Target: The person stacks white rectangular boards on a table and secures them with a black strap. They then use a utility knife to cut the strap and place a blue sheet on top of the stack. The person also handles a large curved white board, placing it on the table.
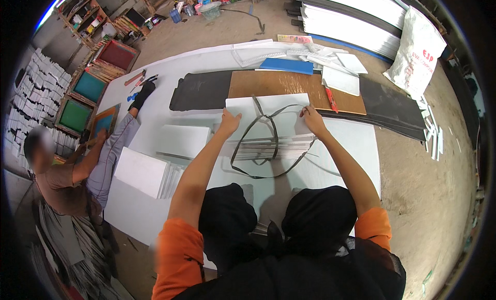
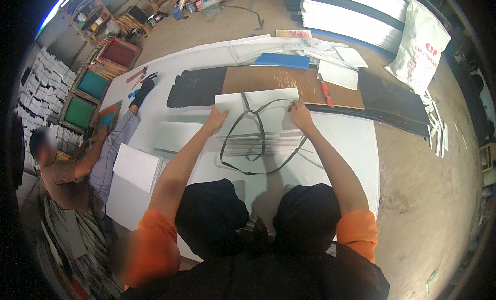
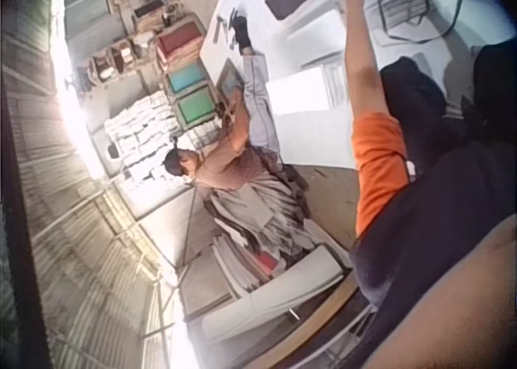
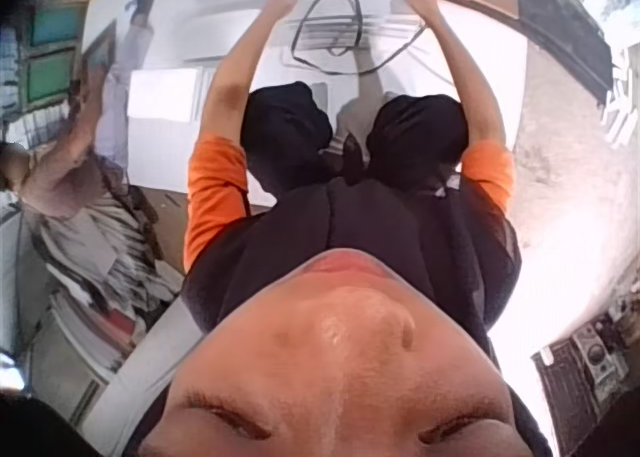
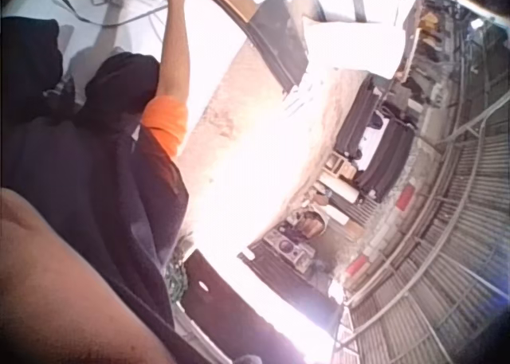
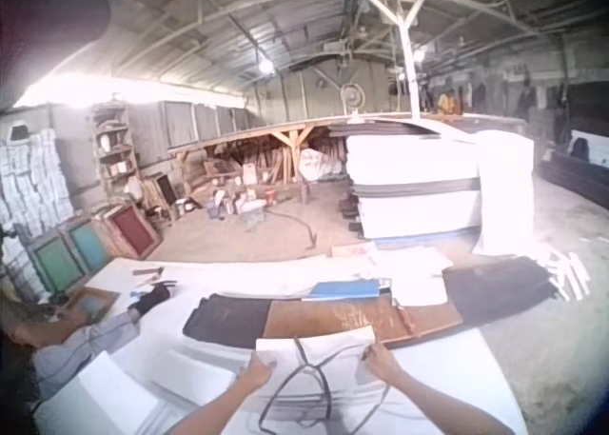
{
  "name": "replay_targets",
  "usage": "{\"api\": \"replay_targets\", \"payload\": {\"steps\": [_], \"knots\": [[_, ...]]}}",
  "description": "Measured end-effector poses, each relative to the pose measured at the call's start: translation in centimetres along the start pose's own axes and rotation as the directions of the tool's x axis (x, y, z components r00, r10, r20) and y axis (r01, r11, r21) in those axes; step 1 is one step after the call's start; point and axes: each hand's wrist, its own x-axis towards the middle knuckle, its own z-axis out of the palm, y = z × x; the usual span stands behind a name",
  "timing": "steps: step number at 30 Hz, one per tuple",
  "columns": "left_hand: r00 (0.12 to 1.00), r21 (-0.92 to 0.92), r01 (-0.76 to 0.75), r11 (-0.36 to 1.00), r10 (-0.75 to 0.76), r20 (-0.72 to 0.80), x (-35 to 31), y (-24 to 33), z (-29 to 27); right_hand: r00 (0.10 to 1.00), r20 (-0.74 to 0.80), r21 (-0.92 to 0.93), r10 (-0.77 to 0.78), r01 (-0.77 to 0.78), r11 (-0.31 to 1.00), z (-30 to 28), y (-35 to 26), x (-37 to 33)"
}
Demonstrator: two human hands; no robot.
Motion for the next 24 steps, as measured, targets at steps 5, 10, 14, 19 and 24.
{"api": "replay_targets", "payload": {"steps": [5,10,14,19,24], "knots": [[0.993,0.135,-0.064,0.989,0.076,-0.089,-0.1,-0.3,-0.4,0.996,0.076,-0.04,-0.046,0.049,0.998,0.2,-0.1,-0.1],[0.871,0.469,-0.341,0.814,0.462,-0.168,-1.6,3.3,1.0,0.983,-0.023,-0.166,-0.183,0.176,0.97,-1.7,2.2,-0.4],[0.957,0.396,-0.279,0.875,0.222,0.185,-3.1,4.7,0.9,0.965,0.211,0.09,0.152,-0.174,0.981,-3.4,-2.1,-1.3],[0.8,0.61,-0.198,0.767,0.487,-0.352,-3.4,4.0,3.5,0.982,0.183,0.062,0.042,-0.054,0.997,-2.5,-1.4,-1.5],[0.952,0.237,0.2,0.951,-0.131,-0.275,-1.1,0.2,0.9,0.95,0.155,0.218,0.272,-0.301,0.928,-1.4,-0.4,-0.9]]}}
